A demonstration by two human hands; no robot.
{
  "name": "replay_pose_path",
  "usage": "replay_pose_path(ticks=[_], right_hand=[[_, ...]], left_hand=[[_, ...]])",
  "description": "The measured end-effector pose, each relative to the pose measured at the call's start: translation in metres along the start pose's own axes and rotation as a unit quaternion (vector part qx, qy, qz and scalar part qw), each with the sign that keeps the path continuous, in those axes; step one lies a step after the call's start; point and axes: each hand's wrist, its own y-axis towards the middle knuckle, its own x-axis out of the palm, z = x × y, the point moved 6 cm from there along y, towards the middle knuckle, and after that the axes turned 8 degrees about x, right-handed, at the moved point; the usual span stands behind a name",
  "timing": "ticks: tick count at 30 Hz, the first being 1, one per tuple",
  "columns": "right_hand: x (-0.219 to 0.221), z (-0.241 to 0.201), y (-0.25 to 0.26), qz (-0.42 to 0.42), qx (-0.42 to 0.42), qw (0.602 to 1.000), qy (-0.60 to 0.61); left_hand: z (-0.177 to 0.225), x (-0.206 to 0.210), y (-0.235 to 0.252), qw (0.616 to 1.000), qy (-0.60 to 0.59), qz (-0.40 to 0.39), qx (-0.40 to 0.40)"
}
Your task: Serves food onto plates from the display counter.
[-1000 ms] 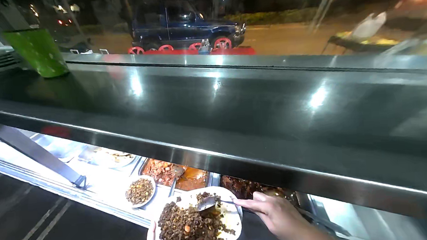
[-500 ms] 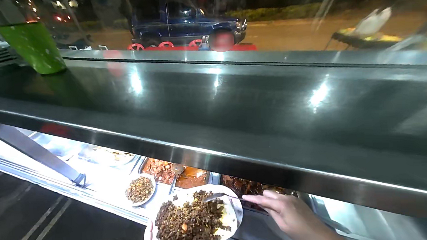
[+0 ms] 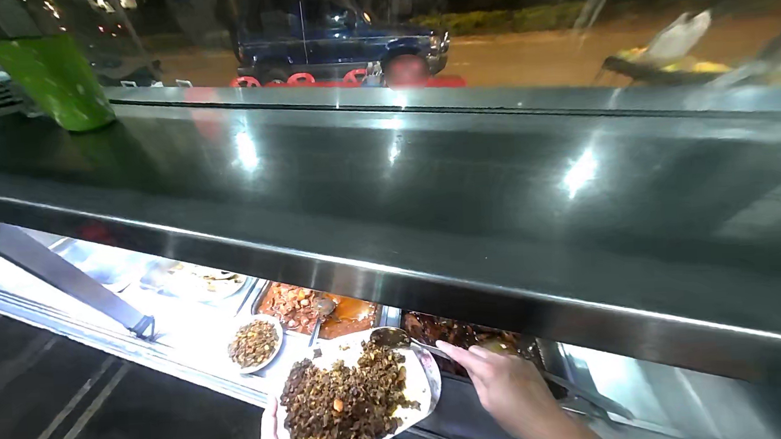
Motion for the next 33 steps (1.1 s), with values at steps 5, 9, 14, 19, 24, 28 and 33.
replay_pose_path(ticks=[5,9,14,19,24,28,33], right_hand=[[0.009,-0.013,-0.017,-0.255,0.131,0.953,0.095],[0.026,-0.016,-0.021,-0.307,0.135,0.920,0.202],[0.039,-0.015,-0.010,-0.339,0.162,0.886,0.271],[0.036,-0.004,-0.006,-0.324,0.190,0.858,0.352],[0.033,0.007,-0.010,-0.309,0.228,0.844,0.376],[0.031,0.011,-0.011,-0.296,0.230,0.851,0.368],[0.025,0.018,-0.013,-0.265,0.229,0.869,0.350]], left_hand=[[-0.001,0.006,-0.004,0.999,0.017,0.032,0.008],[-0.006,0.009,-0.006,0.999,0.021,0.040,0.022],[-0.011,0.010,-0.006,0.999,0.006,0.041,0.020],[-0.009,0.006,-0.008,0.999,0.000,0.034,0.037],[-0.001,0.002,-0.010,0.998,-0.030,0.009,0.061],[0.005,-0.007,-0.012,0.997,-0.023,0.009,0.076],[0.010,-0.031,-0.014,0.994,-0.003,0.034,0.105]])
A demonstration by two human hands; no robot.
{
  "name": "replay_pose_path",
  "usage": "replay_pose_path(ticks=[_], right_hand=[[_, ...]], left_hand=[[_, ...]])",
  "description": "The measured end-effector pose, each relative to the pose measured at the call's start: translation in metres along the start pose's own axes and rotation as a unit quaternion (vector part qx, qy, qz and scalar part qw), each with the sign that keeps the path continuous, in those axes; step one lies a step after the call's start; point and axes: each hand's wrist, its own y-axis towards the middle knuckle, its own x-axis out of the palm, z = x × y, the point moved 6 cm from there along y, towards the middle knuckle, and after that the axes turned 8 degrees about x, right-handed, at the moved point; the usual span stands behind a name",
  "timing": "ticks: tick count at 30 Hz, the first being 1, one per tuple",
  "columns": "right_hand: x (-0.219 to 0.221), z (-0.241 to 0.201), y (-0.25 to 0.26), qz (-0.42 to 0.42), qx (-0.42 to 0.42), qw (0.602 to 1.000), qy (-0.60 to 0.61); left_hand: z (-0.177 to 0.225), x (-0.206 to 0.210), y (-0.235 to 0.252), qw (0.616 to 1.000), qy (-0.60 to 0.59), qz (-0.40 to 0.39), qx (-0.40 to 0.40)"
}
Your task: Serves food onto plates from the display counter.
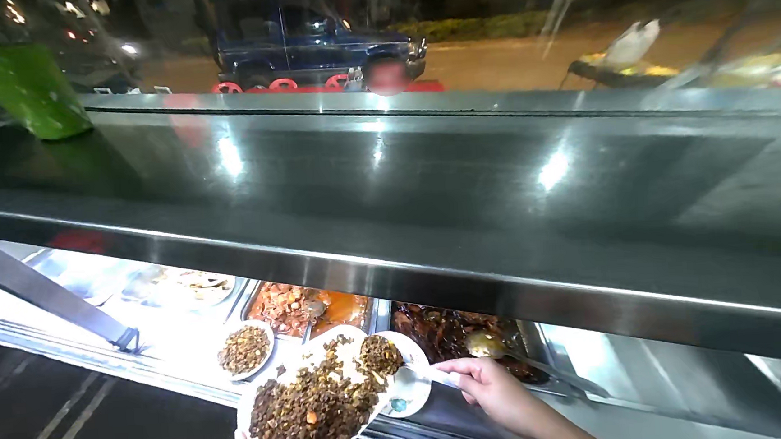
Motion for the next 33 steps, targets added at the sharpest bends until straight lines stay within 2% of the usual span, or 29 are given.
replay_pose_path(ticks=[5,10,15,19,23,28,33], right_hand=[[-0.010,0.016,-0.003,0.040,0.006,0.999,-0.029],[0.002,0.022,-0.014,0.074,0.001,0.986,-0.147],[0.017,0.017,-0.026,0.207,-0.113,0.944,-0.231],[0.018,0.014,-0.039,0.325,-0.216,0.882,-0.265],[0.021,0.021,-0.042,0.331,-0.223,0.865,-0.305],[0.016,0.015,-0.050,0.359,-0.258,0.849,-0.291],[0.015,0.021,-0.046,0.305,-0.213,0.888,-0.270]], left_hand=[[0.016,-0.014,-0.003,0.999,0.010,0.013,0.044],[0.025,-0.028,-0.004,0.997,0.009,0.022,0.069],[0.027,-0.034,-0.001,0.997,-0.001,0.028,0.073],[0.027,-0.035,0.002,0.996,0.001,0.024,0.082],[0.029,-0.033,0.003,0.997,0.003,0.024,0.079],[0.030,-0.027,0.003,0.998,-0.009,0.025,0.065],[0.026,-0.026,0.005,0.998,-0.002,0.027,0.058]])
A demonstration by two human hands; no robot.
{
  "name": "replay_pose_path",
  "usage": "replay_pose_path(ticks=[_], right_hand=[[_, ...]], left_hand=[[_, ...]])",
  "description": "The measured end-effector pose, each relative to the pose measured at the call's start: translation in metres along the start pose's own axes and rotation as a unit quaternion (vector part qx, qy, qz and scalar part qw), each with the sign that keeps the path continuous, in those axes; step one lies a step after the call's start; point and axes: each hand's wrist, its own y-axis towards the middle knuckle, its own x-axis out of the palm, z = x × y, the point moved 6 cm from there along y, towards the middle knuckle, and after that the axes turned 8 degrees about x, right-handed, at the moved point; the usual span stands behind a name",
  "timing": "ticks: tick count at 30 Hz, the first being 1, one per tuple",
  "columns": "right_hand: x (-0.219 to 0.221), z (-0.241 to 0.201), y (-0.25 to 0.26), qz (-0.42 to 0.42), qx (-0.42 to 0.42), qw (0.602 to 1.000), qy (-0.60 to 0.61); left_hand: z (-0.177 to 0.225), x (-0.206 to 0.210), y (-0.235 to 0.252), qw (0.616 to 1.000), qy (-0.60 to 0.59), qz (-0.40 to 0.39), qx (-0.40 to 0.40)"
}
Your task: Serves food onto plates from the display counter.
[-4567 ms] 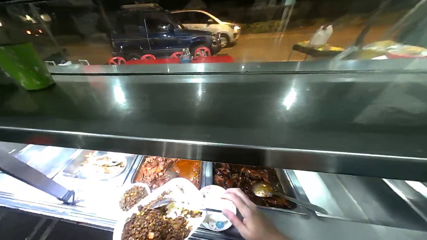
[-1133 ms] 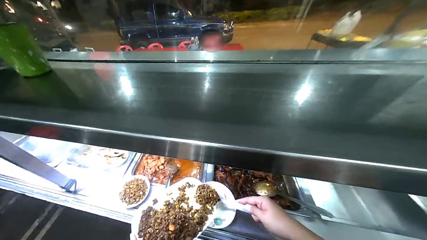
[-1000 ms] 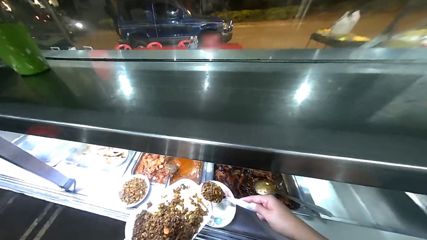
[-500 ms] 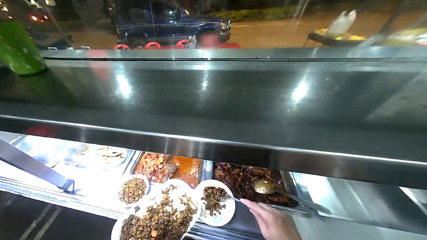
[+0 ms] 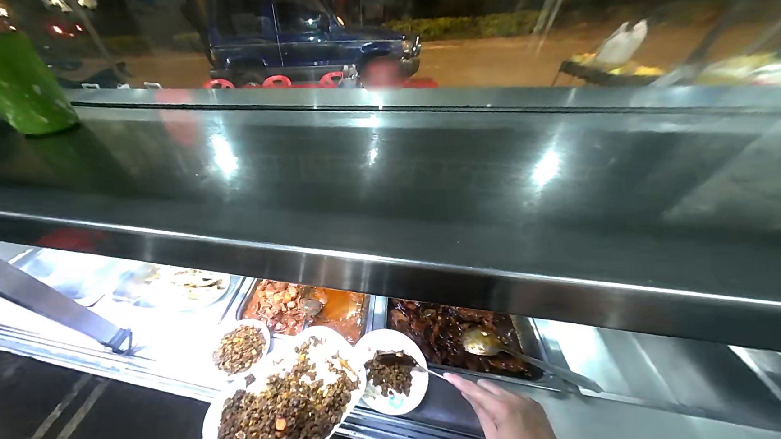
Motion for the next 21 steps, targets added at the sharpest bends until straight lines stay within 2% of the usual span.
replay_pose_path(ticks=[2,4,9,13,16,21], right_hand=[[-0.010,0.000,0.007,-0.014,0.026,0.998,0.060],[-0.017,-0.004,0.016,-0.012,0.013,0.995,0.095],[-0.006,-0.044,0.044,0.051,-0.111,0.989,0.082],[0.014,-0.070,0.056,0.001,-0.188,0.980,0.068],[0.017,-0.064,0.046,-0.023,-0.223,0.974,0.029],[-0.015,-0.037,0.038,-0.001,-0.159,0.987,-0.002]], left_hand=[[-0.004,-0.001,0.002,1.000,-0.001,0.000,-0.007],[-0.009,0.001,0.004,0.999,-0.011,-0.021,-0.021],[-0.015,0.027,0.000,0.991,-0.038,-0.086,-0.098],[-0.023,0.042,-0.006,0.980,-0.052,-0.132,-0.140],[-0.028,0.045,-0.006,0.983,-0.044,-0.099,-0.148],[-0.035,0.037,0.000,0.989,-0.018,-0.050,-0.140]])
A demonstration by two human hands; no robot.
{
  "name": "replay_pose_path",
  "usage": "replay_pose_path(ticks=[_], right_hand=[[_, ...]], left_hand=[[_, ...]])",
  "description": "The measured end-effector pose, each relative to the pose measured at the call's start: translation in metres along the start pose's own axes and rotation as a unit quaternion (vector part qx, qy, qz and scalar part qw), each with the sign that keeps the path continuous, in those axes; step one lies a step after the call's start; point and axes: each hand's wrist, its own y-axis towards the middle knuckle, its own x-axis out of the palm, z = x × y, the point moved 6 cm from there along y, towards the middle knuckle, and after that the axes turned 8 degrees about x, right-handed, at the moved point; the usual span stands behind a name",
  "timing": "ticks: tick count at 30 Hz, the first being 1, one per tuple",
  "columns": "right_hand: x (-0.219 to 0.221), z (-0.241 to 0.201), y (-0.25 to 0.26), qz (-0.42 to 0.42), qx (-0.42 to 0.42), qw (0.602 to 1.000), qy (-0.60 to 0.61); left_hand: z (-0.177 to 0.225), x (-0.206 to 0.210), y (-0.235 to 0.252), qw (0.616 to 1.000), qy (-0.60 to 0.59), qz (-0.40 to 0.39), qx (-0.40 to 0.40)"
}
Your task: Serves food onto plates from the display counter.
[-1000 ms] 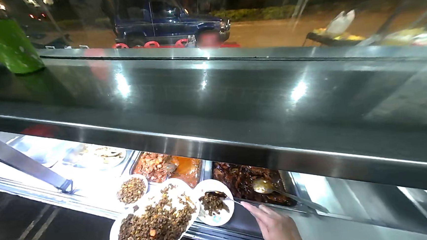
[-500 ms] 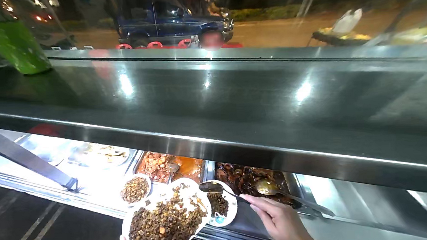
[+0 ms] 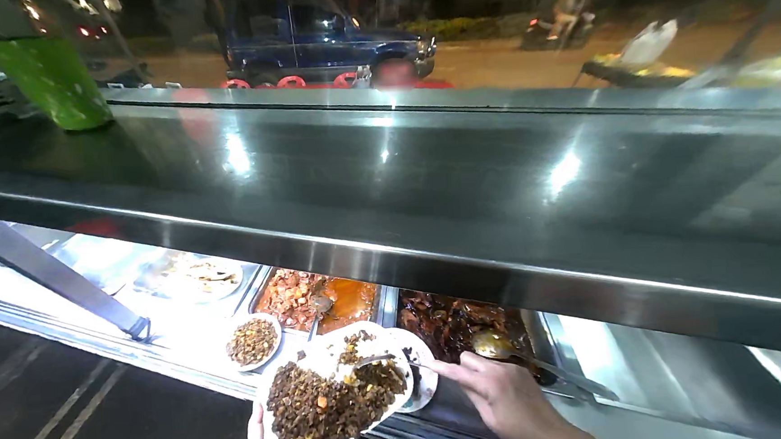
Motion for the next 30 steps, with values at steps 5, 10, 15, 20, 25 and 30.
replay_pose_path(ticks=[5,10,15,20,25,30], right_hand=[[-0.030,0.001,-0.010,-0.043,0.019,0.998,0.030],[-0.013,-0.003,-0.010,-0.039,-0.003,0.999,-0.016],[-0.018,-0.005,-0.001,0.002,0.035,0.999,0.005],[0.001,-0.006,0.007,0.020,0.118,0.992,-0.046],[0.025,-0.016,-0.001,-0.199,0.278,0.933,0.110],[0.051,-0.019,-0.005,-0.244,0.291,0.877,0.294]], left_hand=[[0.002,0.004,0.006,0.999,0.031,0.036,0.012],[0.001,0.012,0.006,0.999,0.033,0.026,0.010],[0.000,0.014,0.002,1.000,0.023,0.004,0.017],[0.004,0.027,-0.011,0.999,0.012,-0.007,0.032],[-0.002,0.032,-0.014,0.997,0.032,0.031,0.057],[-0.012,0.033,-0.016,0.997,0.048,0.027,0.051]])
